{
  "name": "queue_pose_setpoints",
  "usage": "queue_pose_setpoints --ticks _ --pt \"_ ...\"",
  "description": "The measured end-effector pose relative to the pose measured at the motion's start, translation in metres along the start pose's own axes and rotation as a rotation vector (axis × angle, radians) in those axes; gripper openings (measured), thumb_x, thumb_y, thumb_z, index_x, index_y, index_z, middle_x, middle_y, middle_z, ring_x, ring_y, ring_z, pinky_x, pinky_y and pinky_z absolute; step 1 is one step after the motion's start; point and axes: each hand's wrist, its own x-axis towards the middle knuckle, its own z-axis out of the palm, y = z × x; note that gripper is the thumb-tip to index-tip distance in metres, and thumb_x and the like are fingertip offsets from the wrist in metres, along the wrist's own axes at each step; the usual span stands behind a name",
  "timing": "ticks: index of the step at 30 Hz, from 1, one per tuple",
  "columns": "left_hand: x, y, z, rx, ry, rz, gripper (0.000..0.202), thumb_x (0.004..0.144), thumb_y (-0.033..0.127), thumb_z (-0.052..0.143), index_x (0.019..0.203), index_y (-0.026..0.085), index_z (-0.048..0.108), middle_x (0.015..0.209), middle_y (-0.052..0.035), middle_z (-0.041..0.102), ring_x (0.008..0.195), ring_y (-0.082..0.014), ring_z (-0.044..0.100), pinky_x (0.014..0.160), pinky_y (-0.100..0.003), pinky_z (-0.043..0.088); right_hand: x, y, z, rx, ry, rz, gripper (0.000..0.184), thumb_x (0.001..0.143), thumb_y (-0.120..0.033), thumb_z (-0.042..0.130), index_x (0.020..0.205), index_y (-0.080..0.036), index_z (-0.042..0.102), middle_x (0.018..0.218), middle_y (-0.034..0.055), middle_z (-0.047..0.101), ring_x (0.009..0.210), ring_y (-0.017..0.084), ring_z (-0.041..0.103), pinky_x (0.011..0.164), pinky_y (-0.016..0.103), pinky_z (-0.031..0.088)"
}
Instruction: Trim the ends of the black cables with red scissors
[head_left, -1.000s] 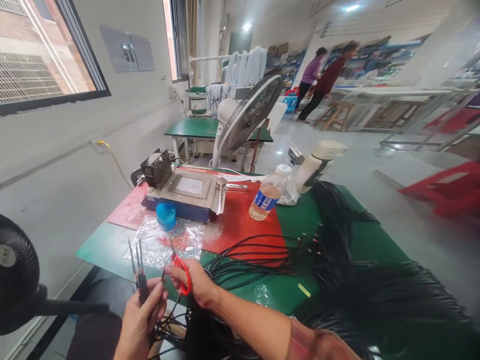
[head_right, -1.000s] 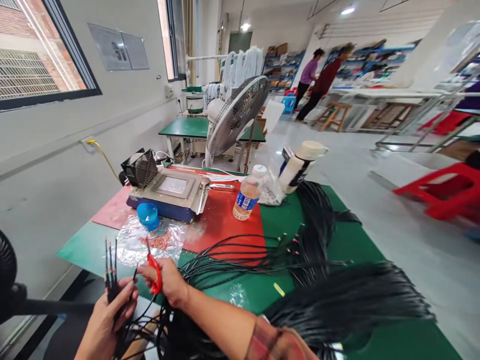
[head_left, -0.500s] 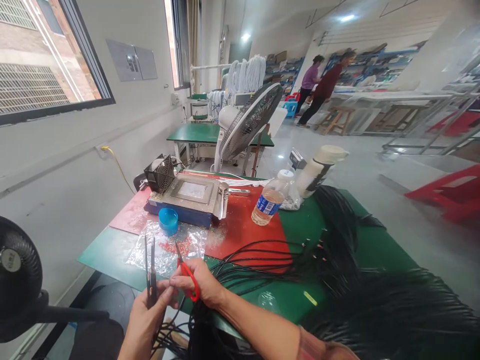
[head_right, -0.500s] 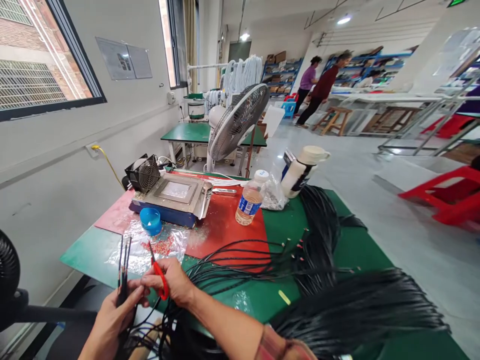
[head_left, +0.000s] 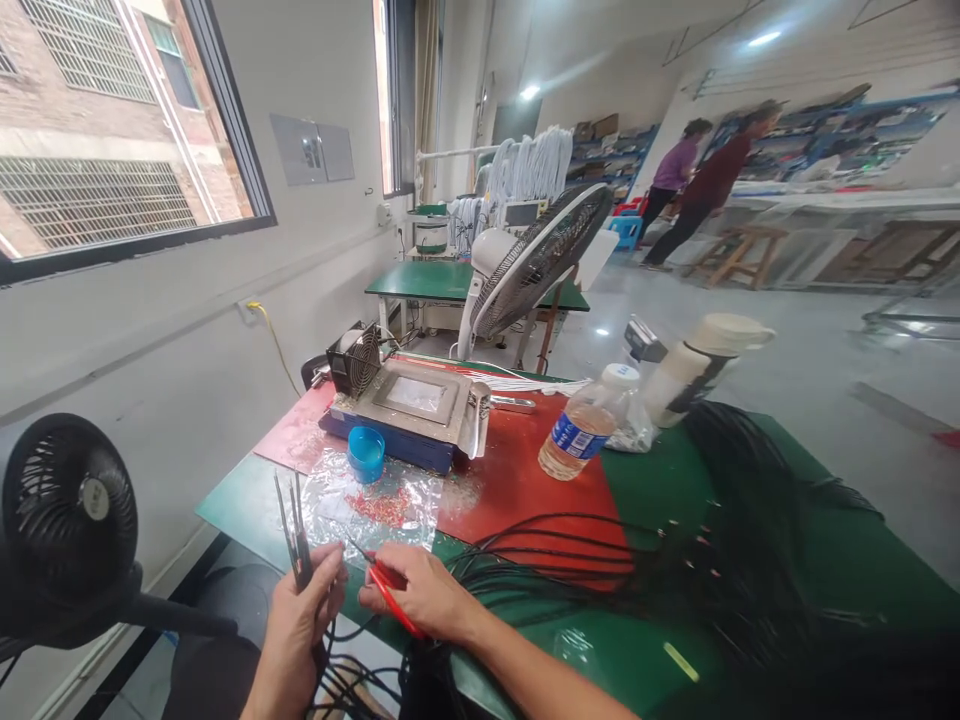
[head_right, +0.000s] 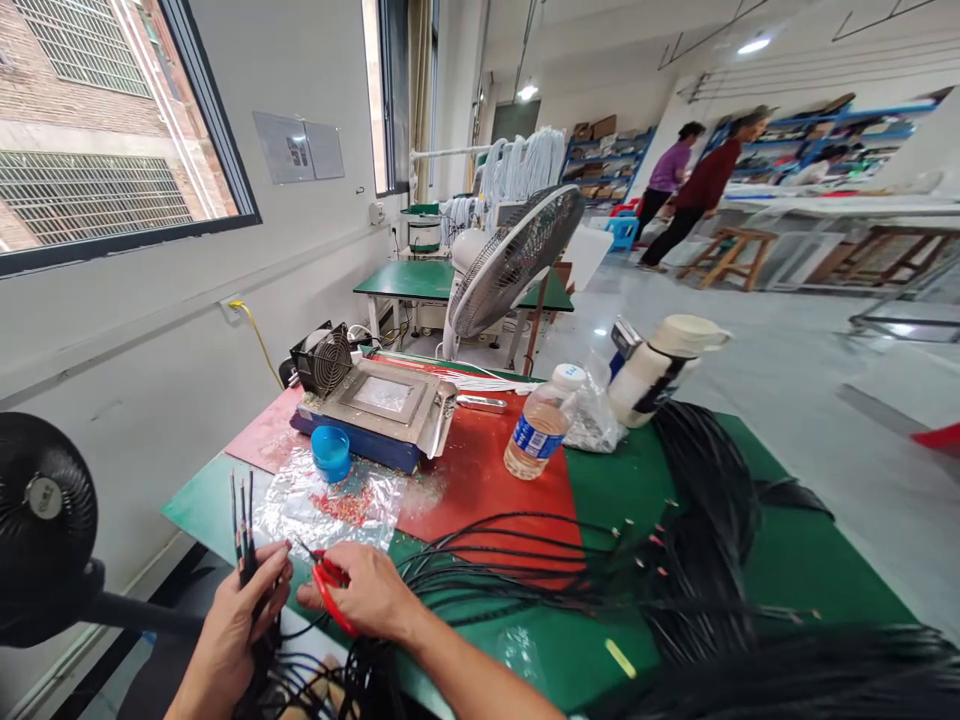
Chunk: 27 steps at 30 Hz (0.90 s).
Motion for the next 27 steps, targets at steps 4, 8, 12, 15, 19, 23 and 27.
queue_pose_setpoints --ticks 4,8,12,15,19,23,27 --pt "0.001 0.001 0.001 0.040 -0.068 0.044 0.043 0.048 0.038 0.083 0.078 0.011 0.070 0.053 0.0018 0.057 0.041 -0.0061 0.043 0.036 -0.017 0.029 0.001 0.001 0.000 -0.079 -0.013 0.030 0.044 0.077 -0.055 0.054 0.059 -0.016 0.044 0.058 -0.0053 0.036 0.056 0.008 0.032 0.051 0.022 0.018" --pt "0.004 0.002 0.001 0.079 -0.067 0.047 0.043 0.047 0.039 0.084 0.077 0.011 0.071 0.055 0.0011 0.058 0.045 -0.0079 0.045 0.041 -0.019 0.034 0.001 0.003 -0.002 -0.077 -0.005 0.045 0.047 0.076 -0.054 0.054 0.054 -0.016 0.036 0.055 -0.0059 0.031 0.054 0.007 0.028 0.049 0.023 0.015" --pt "0.011 -0.002 -0.001 0.112 -0.088 0.074 0.043 0.048 0.041 0.083 0.076 0.010 0.071 0.053 0.0014 0.057 0.044 -0.0076 0.042 0.040 -0.020 0.031 0.001 0.004 -0.004 -0.084 0.002 0.086 0.048 0.074 -0.053 0.056 0.051 -0.016 0.036 0.051 -0.0060 0.027 0.051 0.007 0.026 0.049 0.024 0.014" --pt "0.015 -0.005 -0.002 0.130 -0.094 0.077 0.044 0.047 0.042 0.083 0.074 0.010 0.071 0.053 0.0009 0.057 0.044 -0.0084 0.043 0.041 -0.021 0.031 0.002 0.004 -0.003 -0.089 0.014 0.109 0.048 0.073 -0.051 0.057 0.049 -0.016 0.035 0.050 -0.0061 0.025 0.051 0.007 0.025 0.050 0.024 0.014" --pt "0.019 -0.007 0.000 0.139 -0.108 0.081 0.044 0.047 0.044 0.082 0.074 0.010 0.071 0.052 0.0003 0.057 0.045 -0.0097 0.044 0.042 -0.022 0.032 0.003 0.006 -0.002 -0.054 0.034 0.149 0.045 0.071 -0.043 0.061 0.047 -0.016 0.033 0.050 -0.0060 0.023 0.050 0.007 0.024 0.049 0.024 0.014" --pt "0.021 -0.008 0.000 0.146 -0.138 0.097 0.043 0.049 0.044 0.081 0.074 0.011 0.071 0.052 0.0011 0.056 0.043 -0.0082 0.040 0.041 -0.021 0.029 0.005 0.010 -0.001 -0.061 0.052 0.157 0.043 0.067 -0.035 0.063 0.045 -0.016 0.032 0.049 -0.0060 0.021 0.048 0.006 0.024 0.048 0.024 0.014" --pt "0.022 -0.009 -0.002 0.173 -0.152 0.105 0.041 0.051 0.045 0.080 0.074 0.012 0.071 0.054 0.0012 0.056 0.044 -0.0075 0.040 0.041 -0.020 0.028 0.006 0.013 0.000 -0.090 0.078 0.157 0.042 0.067 -0.035 0.063 0.044 -0.016 0.033 0.049 -0.0058 0.021 0.048 0.006 0.024 0.048 0.024 0.013"
